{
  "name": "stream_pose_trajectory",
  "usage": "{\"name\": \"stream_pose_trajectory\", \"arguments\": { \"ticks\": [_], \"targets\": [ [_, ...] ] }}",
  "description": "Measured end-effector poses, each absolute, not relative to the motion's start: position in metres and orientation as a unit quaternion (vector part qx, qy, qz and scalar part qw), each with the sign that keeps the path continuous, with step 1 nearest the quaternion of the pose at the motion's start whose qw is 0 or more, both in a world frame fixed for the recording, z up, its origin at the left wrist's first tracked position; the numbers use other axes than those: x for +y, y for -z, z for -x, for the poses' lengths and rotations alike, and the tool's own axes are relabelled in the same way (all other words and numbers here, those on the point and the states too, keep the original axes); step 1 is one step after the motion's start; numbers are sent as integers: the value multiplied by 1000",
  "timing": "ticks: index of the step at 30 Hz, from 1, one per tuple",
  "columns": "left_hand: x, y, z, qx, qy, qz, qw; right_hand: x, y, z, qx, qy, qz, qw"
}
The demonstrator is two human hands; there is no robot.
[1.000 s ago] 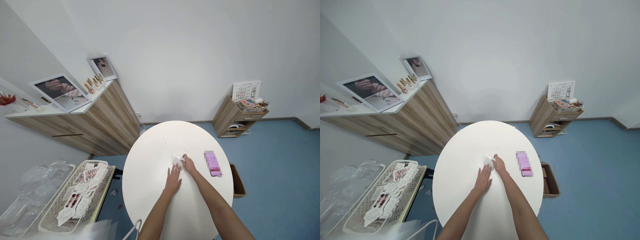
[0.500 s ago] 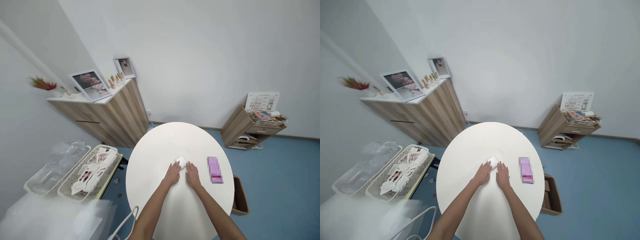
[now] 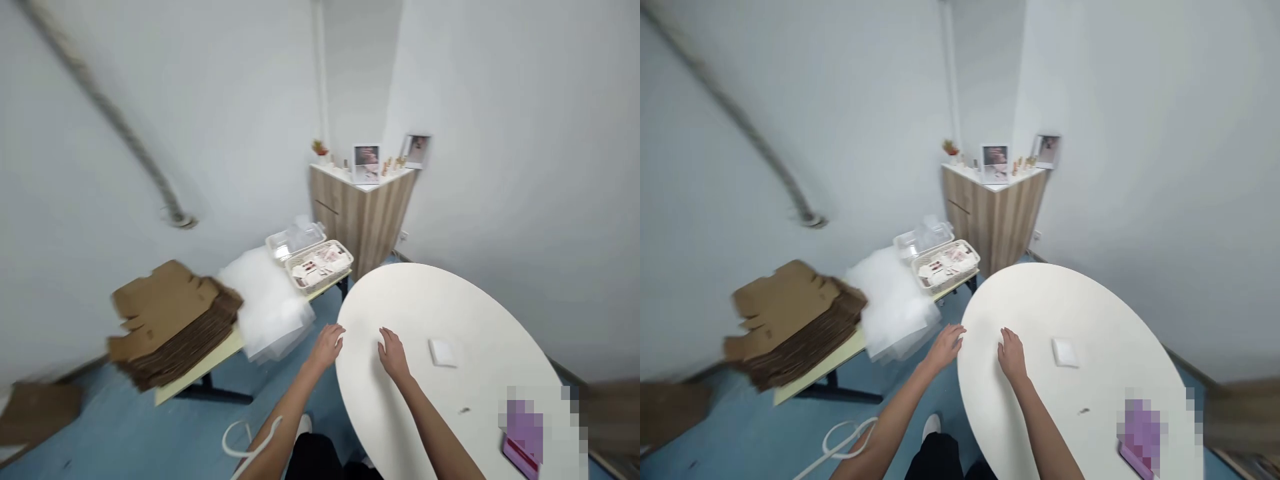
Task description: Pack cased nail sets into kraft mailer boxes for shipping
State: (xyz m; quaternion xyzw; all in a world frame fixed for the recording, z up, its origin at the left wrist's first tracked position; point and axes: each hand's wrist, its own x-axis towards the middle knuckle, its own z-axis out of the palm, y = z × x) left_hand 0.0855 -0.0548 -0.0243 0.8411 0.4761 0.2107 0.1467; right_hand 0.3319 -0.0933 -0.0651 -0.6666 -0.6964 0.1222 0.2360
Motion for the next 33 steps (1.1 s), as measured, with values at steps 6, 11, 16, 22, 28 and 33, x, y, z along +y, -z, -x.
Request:
{"name": "stream_pose_trajectory", "arguments": {
  "ticks": [6, 11, 16, 22, 28, 33],
  "targets": [
    [-81, -32, 93, 618, -270, -735, 75, -48, 38, -183, -804, -162, 526, 227],
    [-107, -55, 222, 700, -243, -672, -7, -23, 5, -46, -869, -181, 398, 230],
    [-109, -58, 310, 781, -168, -599, -60, -2, -24, 57, -910, -167, 308, 223],
    [-91, -62, 366, 801, -68, -595, -17, 22, -49, 132, -938, -136, 248, 200],
    [-79, -72, 390, 794, -66, -603, 28, 35, -56, 161, -950, -137, 220, 172],
    [-73, -75, 394, 760, -100, -639, 70, 43, -51, 175, -949, -128, 234, 168]
  ]
}}
